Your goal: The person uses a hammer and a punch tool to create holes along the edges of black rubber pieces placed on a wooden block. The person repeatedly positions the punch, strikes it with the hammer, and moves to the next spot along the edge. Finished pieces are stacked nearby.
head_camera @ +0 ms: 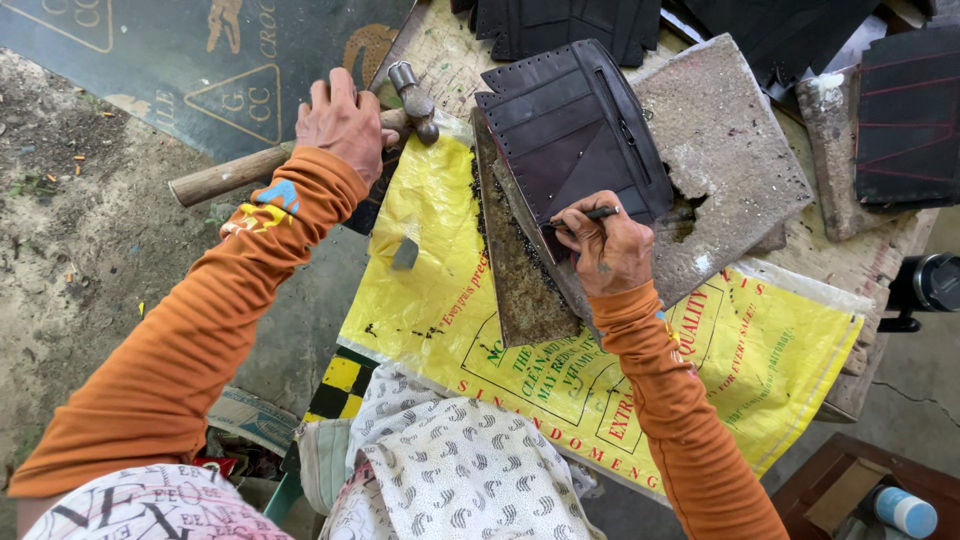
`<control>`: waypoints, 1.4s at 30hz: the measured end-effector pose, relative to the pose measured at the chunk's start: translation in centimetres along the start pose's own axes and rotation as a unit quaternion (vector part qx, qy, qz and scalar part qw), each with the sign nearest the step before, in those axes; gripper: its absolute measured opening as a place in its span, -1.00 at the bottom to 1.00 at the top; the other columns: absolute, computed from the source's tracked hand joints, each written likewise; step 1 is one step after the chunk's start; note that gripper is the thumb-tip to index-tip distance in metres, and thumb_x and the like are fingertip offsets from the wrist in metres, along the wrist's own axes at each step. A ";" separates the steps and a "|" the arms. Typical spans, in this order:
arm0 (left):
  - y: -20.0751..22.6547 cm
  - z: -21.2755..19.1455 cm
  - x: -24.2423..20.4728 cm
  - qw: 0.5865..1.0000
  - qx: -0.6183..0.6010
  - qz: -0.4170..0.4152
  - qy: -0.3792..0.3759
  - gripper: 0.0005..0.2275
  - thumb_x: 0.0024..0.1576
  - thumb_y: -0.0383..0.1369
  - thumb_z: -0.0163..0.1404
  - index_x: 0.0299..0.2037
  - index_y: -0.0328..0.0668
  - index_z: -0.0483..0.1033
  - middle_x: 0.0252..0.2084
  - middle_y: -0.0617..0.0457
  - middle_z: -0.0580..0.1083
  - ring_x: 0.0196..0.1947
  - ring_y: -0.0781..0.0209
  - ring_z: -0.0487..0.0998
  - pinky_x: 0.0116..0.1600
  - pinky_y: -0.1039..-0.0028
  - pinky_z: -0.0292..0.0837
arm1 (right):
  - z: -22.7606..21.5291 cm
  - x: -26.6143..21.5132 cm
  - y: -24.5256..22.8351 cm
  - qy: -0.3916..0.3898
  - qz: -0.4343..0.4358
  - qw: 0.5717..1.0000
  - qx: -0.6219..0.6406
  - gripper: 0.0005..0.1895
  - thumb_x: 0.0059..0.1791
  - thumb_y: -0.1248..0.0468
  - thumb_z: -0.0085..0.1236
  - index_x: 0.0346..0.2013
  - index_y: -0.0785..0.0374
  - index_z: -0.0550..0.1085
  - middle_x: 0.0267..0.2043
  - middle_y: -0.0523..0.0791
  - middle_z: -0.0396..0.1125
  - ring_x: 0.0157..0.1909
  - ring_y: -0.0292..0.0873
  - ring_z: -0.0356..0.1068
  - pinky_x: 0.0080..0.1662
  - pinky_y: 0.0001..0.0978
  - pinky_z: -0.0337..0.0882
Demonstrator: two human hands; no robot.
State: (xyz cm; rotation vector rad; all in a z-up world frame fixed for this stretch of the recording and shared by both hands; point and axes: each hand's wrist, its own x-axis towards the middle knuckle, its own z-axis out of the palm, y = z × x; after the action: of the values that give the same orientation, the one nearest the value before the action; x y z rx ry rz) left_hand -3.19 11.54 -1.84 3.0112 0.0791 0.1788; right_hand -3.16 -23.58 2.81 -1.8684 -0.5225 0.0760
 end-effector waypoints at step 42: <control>15.5 -15.0 -2.2 0.931 -0.217 0.164 -0.243 -0.75 0.33 -0.19 -0.17 -0.14 -0.25 0.25 -0.59 -0.13 0.41 -0.68 -0.10 0.47 -0.61 0.13 0.37 | 0.2 0.6 1.6 -0.008 -0.161 0.960 -0.230 -0.85 0.11 0.26 0.14 -0.18 0.32 0.46 -0.33 0.06 0.39 -0.31 0.19 0.42 -0.26 -0.06 0.39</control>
State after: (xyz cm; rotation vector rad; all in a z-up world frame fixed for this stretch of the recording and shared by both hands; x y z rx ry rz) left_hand -6.47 -2.13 14.62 2.5132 -0.4489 -0.4600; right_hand -2.12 -23.61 1.43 -2.2032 -0.9095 -0.2684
